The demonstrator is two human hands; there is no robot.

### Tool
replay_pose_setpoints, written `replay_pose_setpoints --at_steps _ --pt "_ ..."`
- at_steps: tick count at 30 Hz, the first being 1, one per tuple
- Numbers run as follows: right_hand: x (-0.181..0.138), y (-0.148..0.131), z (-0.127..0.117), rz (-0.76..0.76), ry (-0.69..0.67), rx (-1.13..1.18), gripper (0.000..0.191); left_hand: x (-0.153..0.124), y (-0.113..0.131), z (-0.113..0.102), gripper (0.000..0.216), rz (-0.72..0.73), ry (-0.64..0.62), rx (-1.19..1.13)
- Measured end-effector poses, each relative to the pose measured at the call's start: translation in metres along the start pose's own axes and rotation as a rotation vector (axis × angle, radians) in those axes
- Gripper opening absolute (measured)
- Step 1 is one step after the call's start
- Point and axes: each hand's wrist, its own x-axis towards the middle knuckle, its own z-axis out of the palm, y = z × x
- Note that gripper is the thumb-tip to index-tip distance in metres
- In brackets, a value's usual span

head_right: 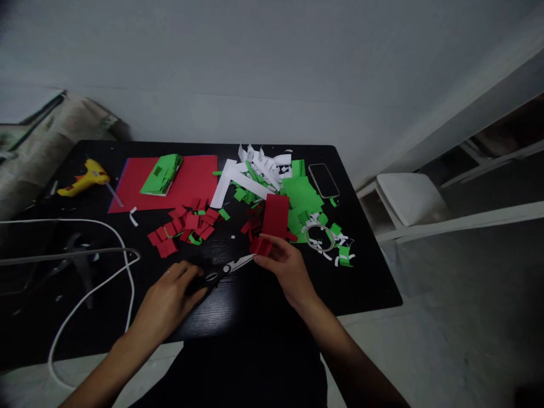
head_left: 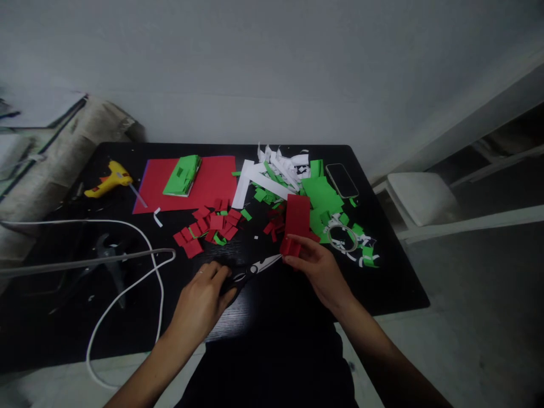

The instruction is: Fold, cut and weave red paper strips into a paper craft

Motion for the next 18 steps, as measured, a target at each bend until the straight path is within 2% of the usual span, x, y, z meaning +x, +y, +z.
replay_pose_setpoints --at_steps 6,10,14,18 --pt "0.003 -0.005 0.011 0.010 -0.008 -0.062 0.053 0.004 -0.001 0.003 0.010 -0.049 -0.044 0.016" --pt "0.008 -0.009 0.016 0.023 -0.066 -0.007 0.047 0.005 0.000 0.004 0.010 -0.080 -0.053 -0.015" --pt "0.013 -0.011 0.018 0.061 -0.130 0.005 0.038 0.007 0.000 0.005 0.015 -0.060 -0.059 -0.054" --pt "0.018 -0.013 0.019 0.073 -0.148 -0.022 0.037 0.008 0.000 0.006 0.018 -0.025 -0.062 -0.092"
